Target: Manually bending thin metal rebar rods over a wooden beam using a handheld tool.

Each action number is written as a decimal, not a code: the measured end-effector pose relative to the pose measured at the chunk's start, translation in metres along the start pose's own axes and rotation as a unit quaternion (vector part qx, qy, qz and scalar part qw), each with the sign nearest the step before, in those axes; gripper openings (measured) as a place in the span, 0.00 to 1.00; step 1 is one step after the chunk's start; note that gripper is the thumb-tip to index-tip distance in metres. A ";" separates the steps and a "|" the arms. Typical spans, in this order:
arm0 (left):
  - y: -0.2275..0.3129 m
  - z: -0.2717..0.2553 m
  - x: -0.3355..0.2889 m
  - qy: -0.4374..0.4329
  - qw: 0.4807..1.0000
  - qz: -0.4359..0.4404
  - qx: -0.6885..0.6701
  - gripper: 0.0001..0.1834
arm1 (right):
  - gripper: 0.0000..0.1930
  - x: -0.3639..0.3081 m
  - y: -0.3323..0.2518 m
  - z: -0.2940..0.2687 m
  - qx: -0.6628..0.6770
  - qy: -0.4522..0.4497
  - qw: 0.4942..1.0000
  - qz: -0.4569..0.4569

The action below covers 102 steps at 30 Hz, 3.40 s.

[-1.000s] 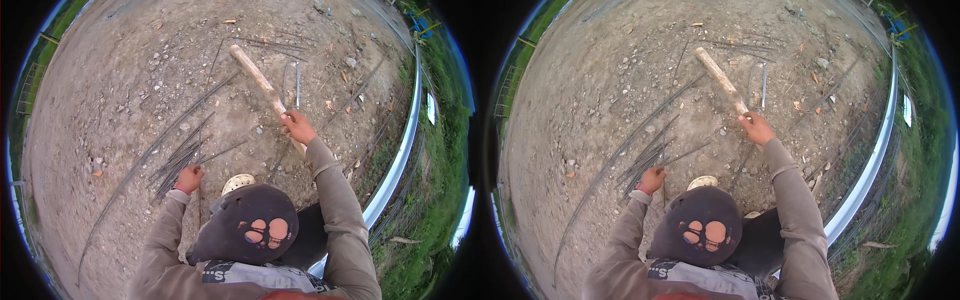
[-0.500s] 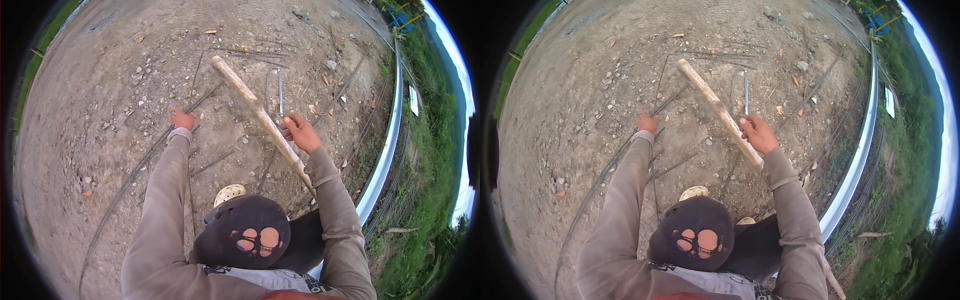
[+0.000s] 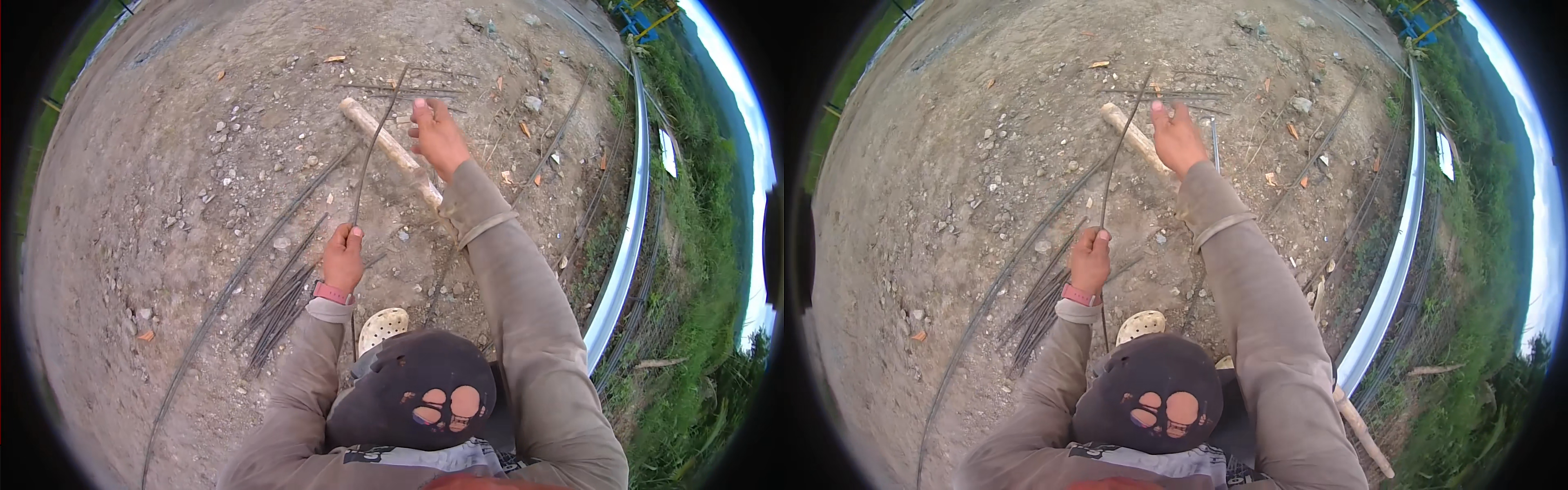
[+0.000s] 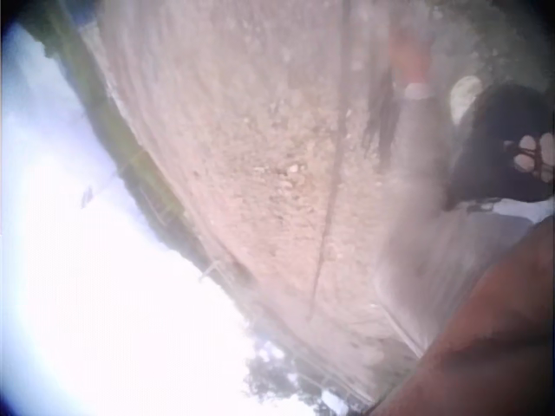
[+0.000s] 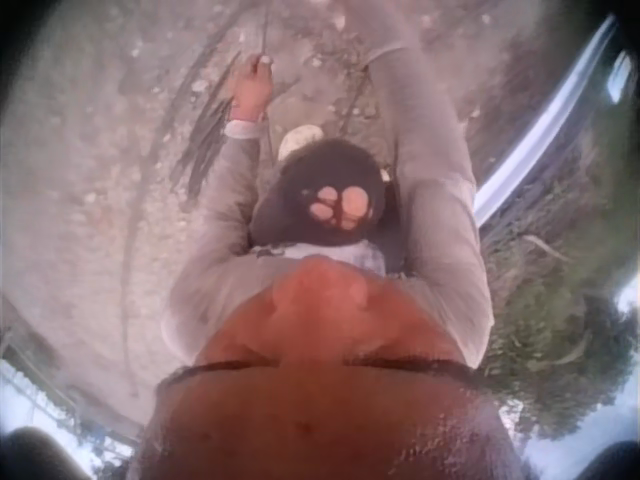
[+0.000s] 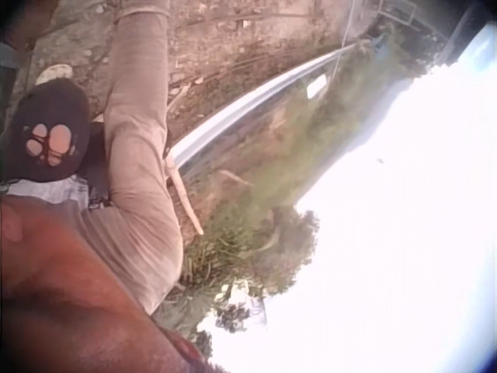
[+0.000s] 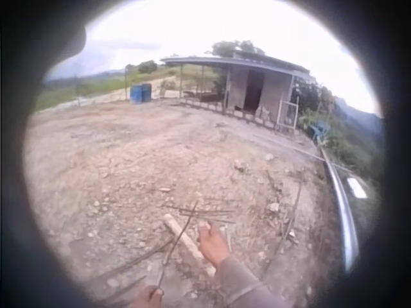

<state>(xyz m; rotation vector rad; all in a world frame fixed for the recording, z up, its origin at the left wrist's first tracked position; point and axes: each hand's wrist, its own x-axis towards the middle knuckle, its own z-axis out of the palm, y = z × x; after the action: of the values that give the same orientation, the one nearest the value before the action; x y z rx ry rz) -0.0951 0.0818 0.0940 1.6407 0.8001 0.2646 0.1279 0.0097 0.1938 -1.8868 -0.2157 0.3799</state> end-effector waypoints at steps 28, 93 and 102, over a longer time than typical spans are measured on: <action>0.087 0.074 -0.001 -0.272 0.952 0.105 -0.092 0.08 | 0.14 0.022 -0.053 -0.044 -0.254 -0.126 0.938 -0.201; -0.078 -0.181 0.022 0.063 0.977 -0.201 -0.017 0.08 | 0.12 -0.187 0.198 0.107 0.381 -0.168 0.806 0.421; -0.084 -0.150 0.004 0.048 0.864 0.051 0.498 0.15 | 0.06 -0.211 0.216 0.140 0.349 -0.205 0.797 0.449</action>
<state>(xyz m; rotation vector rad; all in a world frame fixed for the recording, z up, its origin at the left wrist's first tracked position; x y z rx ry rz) -0.2083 0.2036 0.0510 2.6656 1.0016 -0.0250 -0.1270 -0.0100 -0.0188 -1.0261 0.5192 1.3225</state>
